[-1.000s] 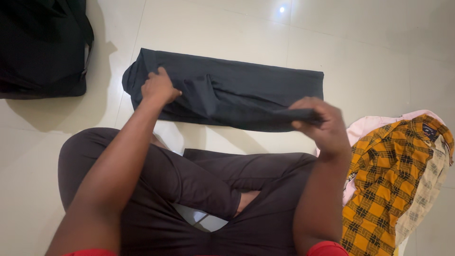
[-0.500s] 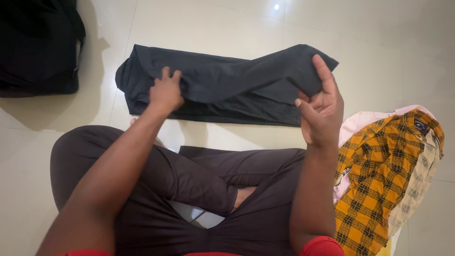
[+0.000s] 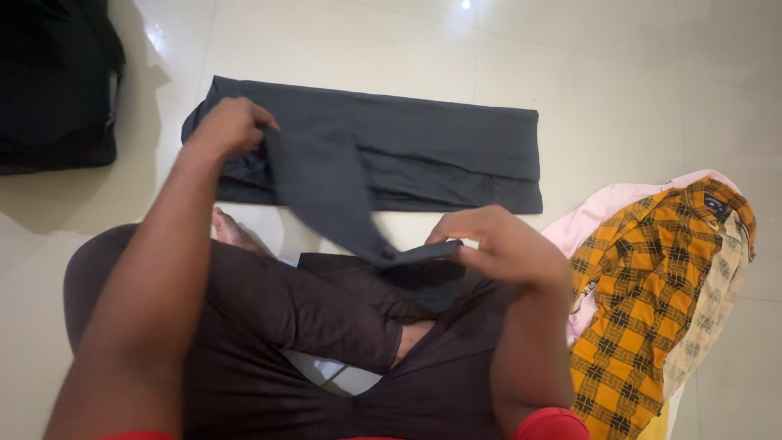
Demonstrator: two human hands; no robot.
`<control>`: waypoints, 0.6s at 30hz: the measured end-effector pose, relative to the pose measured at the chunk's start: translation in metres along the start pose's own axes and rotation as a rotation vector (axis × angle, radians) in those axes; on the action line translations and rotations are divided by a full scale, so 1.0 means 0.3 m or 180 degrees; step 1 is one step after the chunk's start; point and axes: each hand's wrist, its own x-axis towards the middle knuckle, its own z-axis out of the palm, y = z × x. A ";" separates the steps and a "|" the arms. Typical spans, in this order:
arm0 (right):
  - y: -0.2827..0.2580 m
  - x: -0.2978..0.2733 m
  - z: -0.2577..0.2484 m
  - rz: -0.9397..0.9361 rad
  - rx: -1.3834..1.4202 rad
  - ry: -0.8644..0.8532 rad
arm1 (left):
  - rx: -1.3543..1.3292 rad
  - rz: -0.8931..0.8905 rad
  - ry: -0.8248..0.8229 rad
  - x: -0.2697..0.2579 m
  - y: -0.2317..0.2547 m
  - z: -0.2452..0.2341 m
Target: The person folds a black shirt by laying it flat on the floor, folding the sleeves inward across the body, and then folding the entire garment into a square.
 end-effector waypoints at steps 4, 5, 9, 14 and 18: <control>0.234 -0.011 -0.088 0.1342 0.0669 0.1026 | -0.0349 0.0255 -0.0224 0.064 -0.008 -0.036; 0.311 -0.017 -0.125 0.1663 0.0813 0.1589 | -0.0397 0.0191 -0.0243 0.091 -0.006 -0.039; 0.720 0.022 -0.198 0.1332 0.2119 0.2665 | -0.0260 -0.0114 -0.0298 0.209 -0.016 -0.012; 1.119 0.058 -0.163 0.2625 0.1086 0.2631 | 0.0138 -0.0071 -0.0104 0.304 -0.091 0.081; 1.191 0.087 -0.158 0.2882 0.1250 0.2523 | 0.0634 -0.0324 -0.0379 0.325 -0.119 0.087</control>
